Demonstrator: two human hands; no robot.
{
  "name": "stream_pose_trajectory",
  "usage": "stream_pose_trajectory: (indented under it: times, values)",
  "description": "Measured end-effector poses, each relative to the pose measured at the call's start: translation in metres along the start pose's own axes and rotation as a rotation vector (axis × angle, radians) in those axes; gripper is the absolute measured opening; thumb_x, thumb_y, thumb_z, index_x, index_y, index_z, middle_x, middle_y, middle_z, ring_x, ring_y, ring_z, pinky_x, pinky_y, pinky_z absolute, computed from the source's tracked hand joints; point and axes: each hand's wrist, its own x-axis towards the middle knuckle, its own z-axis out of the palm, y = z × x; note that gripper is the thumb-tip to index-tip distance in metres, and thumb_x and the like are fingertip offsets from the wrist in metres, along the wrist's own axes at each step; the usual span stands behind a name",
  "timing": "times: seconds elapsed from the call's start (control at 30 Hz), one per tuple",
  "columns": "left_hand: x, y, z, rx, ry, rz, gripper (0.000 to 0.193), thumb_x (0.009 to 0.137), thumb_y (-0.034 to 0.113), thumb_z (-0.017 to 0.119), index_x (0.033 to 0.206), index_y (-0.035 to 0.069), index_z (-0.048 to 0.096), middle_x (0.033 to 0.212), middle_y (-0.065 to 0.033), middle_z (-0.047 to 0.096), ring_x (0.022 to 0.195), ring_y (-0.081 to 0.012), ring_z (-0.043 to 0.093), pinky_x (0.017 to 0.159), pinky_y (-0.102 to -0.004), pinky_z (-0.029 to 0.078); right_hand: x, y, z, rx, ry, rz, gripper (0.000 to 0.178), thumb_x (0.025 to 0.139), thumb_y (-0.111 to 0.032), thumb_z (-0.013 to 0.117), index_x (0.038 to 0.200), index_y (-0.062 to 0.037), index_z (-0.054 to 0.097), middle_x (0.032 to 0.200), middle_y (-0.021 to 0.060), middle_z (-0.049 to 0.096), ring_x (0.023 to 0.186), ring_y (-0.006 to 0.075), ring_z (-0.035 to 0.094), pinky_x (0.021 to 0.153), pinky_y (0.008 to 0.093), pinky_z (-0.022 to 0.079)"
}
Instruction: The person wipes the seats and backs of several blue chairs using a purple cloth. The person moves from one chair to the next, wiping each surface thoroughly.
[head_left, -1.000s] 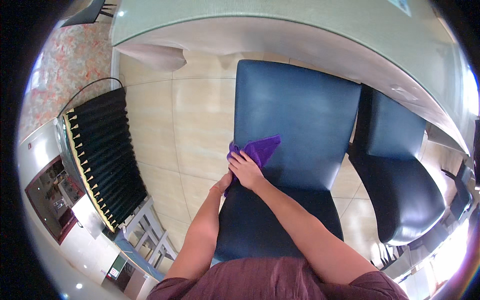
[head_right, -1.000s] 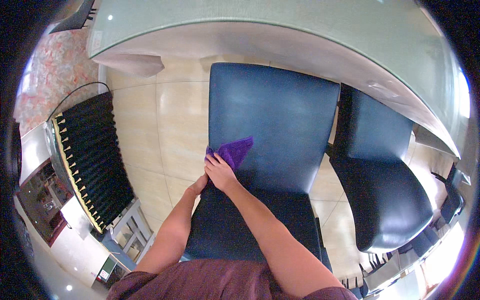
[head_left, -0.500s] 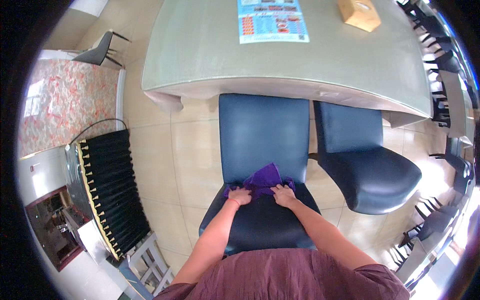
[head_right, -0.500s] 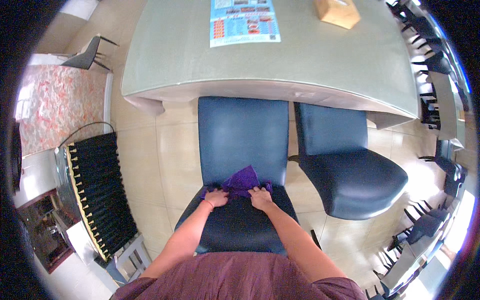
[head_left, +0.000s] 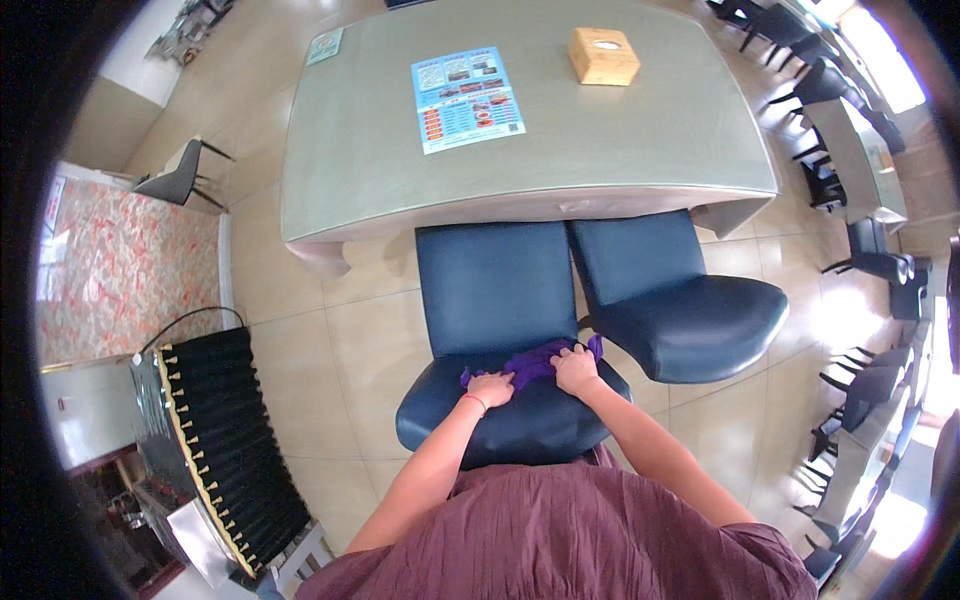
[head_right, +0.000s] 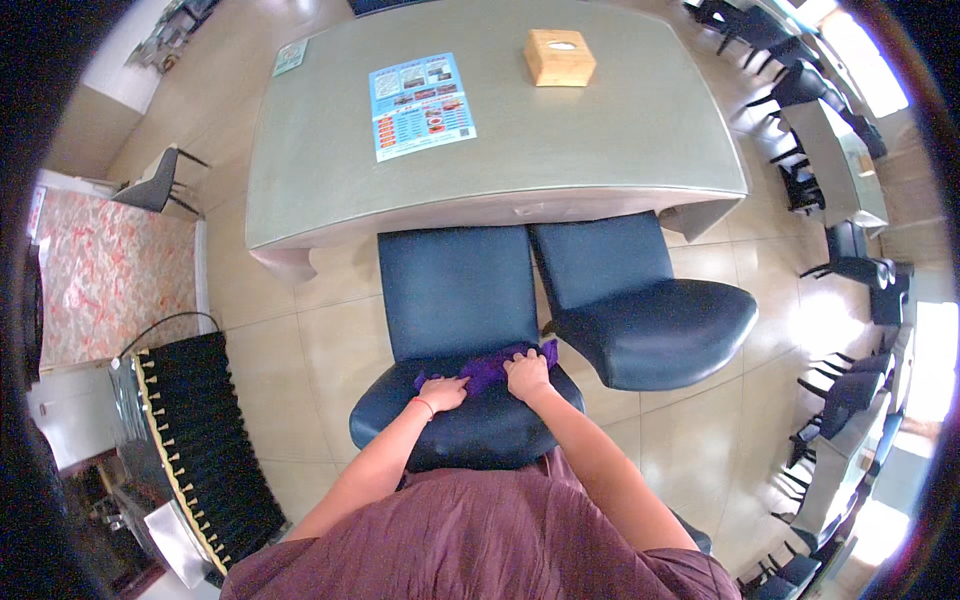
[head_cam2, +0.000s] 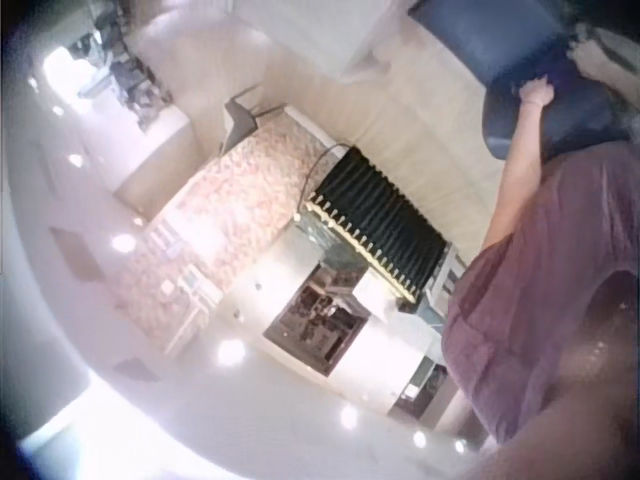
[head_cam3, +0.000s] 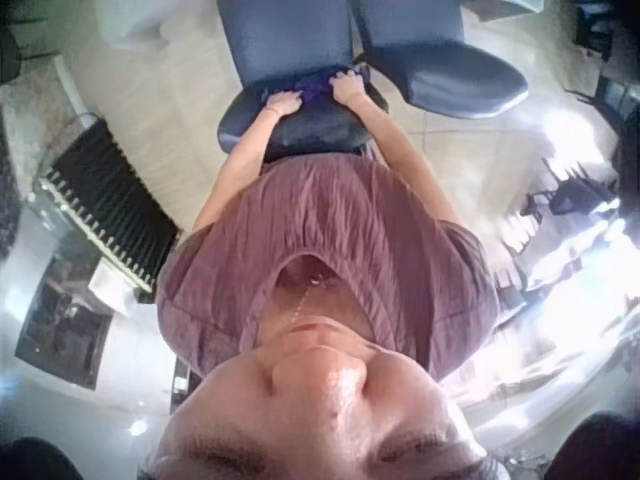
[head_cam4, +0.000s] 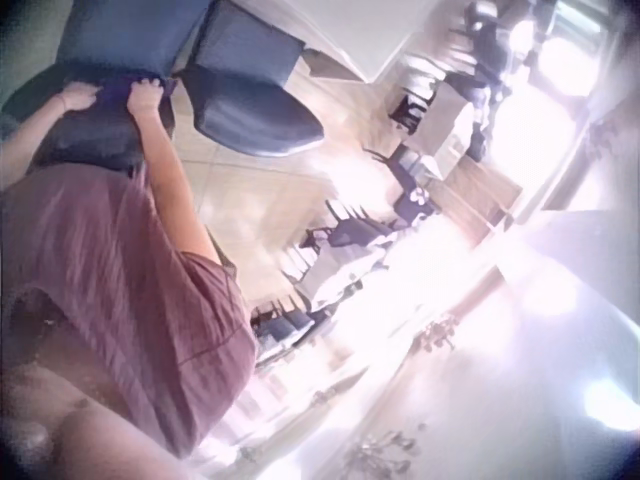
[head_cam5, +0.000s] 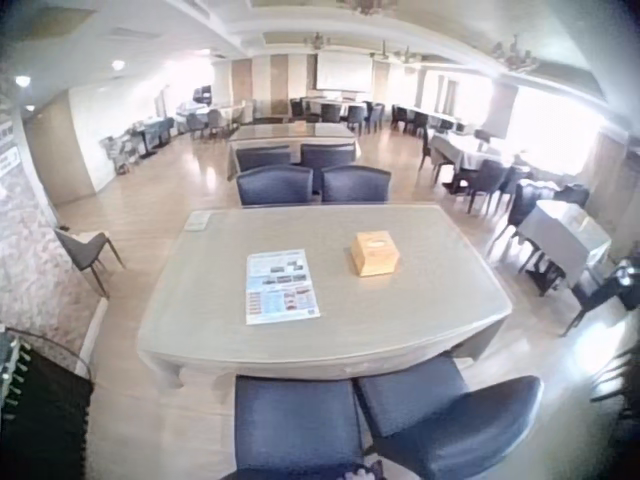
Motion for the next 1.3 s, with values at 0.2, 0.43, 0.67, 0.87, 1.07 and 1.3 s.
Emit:
stream_pose_trajectory:
  times: [0.2,0.43,0.67,0.87,1.07,1.3]
  values:
    - [-0.026,0.012,-0.025,0.071,-0.015,0.069,0.06,0.096,0.033,0.037,0.152,0.016,0.046,0.15,-0.0152,0.051,0.133,-0.0322,0.054,0.113,-0.0414,0.041,-0.052,-0.022,-0.034,0.0,0.177,-0.022,0.021,0.086,-0.023,0.064,0.104,-0.0166,0.072,0.102,0.0041,0.067,0.101,0.0268,0.059,0.081,0.0422,0.048]
    - [-0.051,0.006,-0.008,0.027,0.19,0.181,0.055,0.097,0.032,0.036,0.143,0.01,0.055,0.14,-0.0199,0.058,0.128,-0.0338,0.058,0.111,-0.0435,0.043,-0.096,-0.048,-0.05,0.107,0.412,-0.055,0.017,0.081,-0.017,0.064,0.097,-0.0143,0.07,0.092,0.0035,0.065,0.093,0.026,0.056,0.079,0.0418,0.043]
    - [-0.053,0.01,0.017,0.035,0.341,0.182,0.051,0.097,0.031,0.038,0.137,0.009,0.06,0.134,-0.0194,0.063,0.12,-0.0354,0.063,0.106,-0.0438,0.048,-0.105,-0.042,-0.042,0.187,0.492,-0.11,0.018,0.079,-0.016,0.065,0.095,-0.0131,0.073,0.089,0.0031,0.066,0.091,0.0251,0.056,0.079,0.0409,0.042]
    - [-0.052,0.026,0.013,0.001,0.39,0.159,0.047,0.096,0.03,0.04,0.128,0.008,0.066,0.121,-0.0193,0.069,0.109,-0.0354,0.067,0.098,-0.0458,0.052,-0.101,-0.023,-0.042,0.187,0.532,-0.141,0.02,0.078,-0.016,0.065,0.096,-0.0124,0.073,0.09,0.0034,0.067,0.092,0.025,0.057,0.079,0.0404,0.043]
    - [-0.047,0.043,-0.022,-0.03,0.457,0.128,0.038,0.095,0.032,0.044,0.105,0.01,0.074,0.102,-0.0212,0.072,0.097,-0.0392,0.069,0.09,-0.0499,0.054,-0.075,0.002,-0.058,0.209,0.584,-0.136,0.019,0.08,-0.017,0.064,0.095,-0.011,0.072,0.089,0.0063,0.068,0.091,0.0267,0.059,0.083,0.0412,0.045]
    - [-0.032,0.029,-0.049,-0.039,0.511,0.17,0.034,0.092,0.03,0.05,0.104,0.009,0.074,0.102,-0.0209,0.072,0.097,-0.0394,0.069,0.091,-0.0497,0.053,-0.053,0.002,-0.073,0.236,0.645,-0.097,0.012,0.081,-0.021,0.065,0.084,-0.0091,0.068,0.087,0.0091,0.068,0.093,0.0284,0.06,0.084,0.0424,0.045]
